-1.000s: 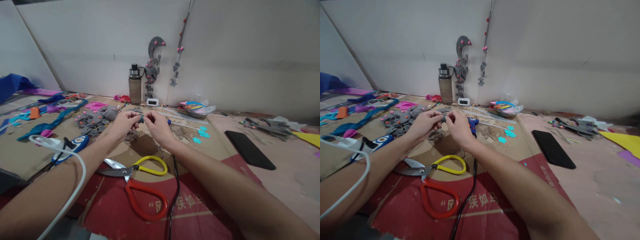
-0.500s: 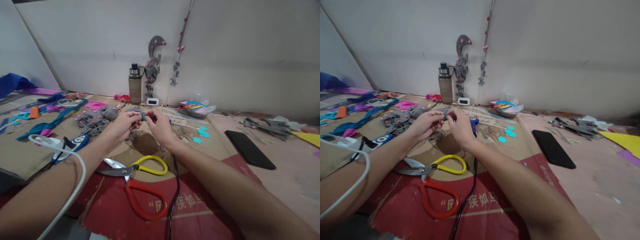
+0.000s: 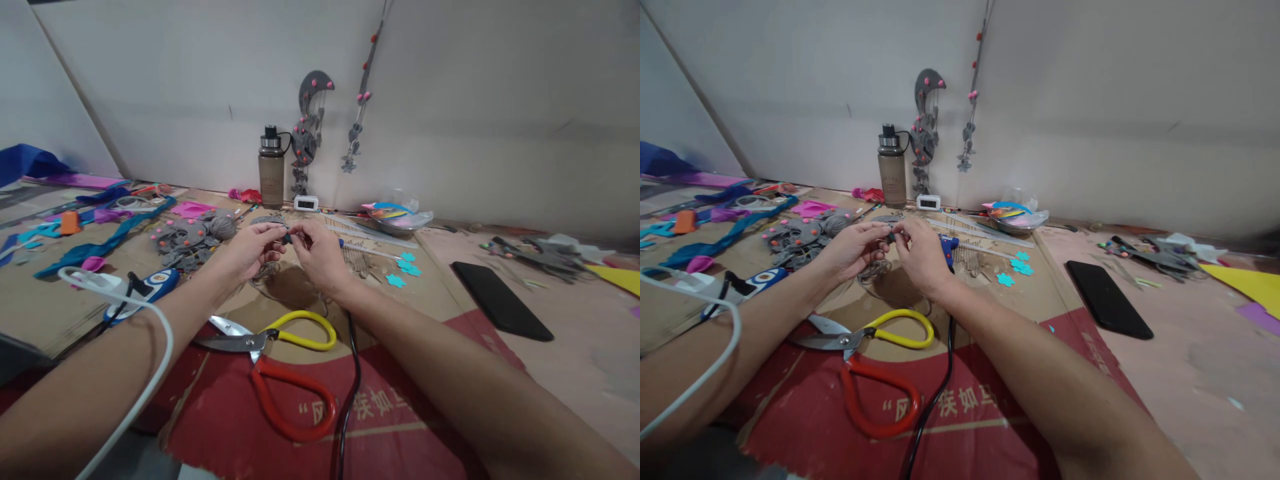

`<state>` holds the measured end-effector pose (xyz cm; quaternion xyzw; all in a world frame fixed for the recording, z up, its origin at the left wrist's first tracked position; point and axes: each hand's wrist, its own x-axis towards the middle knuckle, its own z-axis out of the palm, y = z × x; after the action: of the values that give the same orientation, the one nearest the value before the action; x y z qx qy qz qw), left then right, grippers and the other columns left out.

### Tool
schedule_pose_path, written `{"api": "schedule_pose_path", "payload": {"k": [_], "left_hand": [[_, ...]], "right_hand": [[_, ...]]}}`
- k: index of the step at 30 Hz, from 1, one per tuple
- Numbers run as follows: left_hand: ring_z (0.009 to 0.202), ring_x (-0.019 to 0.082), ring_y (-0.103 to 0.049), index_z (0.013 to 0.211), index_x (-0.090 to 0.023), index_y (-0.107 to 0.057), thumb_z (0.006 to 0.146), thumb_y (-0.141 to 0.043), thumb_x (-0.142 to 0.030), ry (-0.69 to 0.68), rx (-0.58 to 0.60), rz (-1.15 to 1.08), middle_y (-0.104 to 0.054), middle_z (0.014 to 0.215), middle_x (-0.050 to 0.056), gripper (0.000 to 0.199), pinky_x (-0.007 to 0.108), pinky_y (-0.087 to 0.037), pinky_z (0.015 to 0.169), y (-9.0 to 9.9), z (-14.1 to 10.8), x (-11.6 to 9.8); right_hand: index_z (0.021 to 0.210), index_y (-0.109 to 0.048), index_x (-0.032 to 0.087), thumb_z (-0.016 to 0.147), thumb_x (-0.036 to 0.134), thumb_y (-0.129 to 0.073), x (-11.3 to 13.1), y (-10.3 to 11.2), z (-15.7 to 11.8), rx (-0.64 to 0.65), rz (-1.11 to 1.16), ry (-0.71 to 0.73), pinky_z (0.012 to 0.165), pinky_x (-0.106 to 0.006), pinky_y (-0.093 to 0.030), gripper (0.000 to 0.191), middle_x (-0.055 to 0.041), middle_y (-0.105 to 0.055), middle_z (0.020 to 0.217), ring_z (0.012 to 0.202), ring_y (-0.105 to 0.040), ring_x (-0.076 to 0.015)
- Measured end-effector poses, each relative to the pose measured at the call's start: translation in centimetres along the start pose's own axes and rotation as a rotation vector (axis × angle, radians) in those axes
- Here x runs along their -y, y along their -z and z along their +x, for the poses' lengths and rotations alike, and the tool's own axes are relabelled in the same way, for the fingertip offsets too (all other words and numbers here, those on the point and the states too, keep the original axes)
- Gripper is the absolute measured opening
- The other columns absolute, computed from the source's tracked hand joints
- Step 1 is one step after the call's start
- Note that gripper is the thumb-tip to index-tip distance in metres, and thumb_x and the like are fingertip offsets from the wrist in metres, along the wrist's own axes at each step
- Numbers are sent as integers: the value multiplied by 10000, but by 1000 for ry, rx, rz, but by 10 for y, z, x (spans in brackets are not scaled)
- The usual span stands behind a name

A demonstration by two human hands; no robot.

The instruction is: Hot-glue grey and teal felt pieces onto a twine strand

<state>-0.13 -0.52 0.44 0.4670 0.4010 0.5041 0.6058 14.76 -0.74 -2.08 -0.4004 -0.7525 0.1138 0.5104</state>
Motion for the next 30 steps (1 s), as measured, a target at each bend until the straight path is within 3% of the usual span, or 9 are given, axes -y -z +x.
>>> {"api": "schedule_pose_path", "payload": {"k": [7,23,30], "left_hand": [[522,94,-614,803,-139,-597,703,-688,-170,-6,-37,8,-629,684,4,138,162,-428,407,1,0,1],[609,134,-650,776,-156,-599,628,-756,-256,-51,-37,102,-624,701,7,238,168,-426,415,0,0,3],[590,126,-625,788,-144,-632,631,-745,-305,-85,-34,200,-627,682,26,252,170,-418,417,1,1,6]], "right_hand": [[906,-543,191,830,280,-499,-2,-1,3,-36,115,-166,668,-272,-405,125,-3,-576,748,666,-512,-134],[793,-573,176,788,317,-535,-3,-6,6,-58,297,-297,632,-253,-402,147,10,-588,721,633,-499,-111],[725,-566,181,781,277,-530,-1,-5,4,-37,208,-282,593,-247,-369,117,29,-541,633,581,-455,-106]]}}
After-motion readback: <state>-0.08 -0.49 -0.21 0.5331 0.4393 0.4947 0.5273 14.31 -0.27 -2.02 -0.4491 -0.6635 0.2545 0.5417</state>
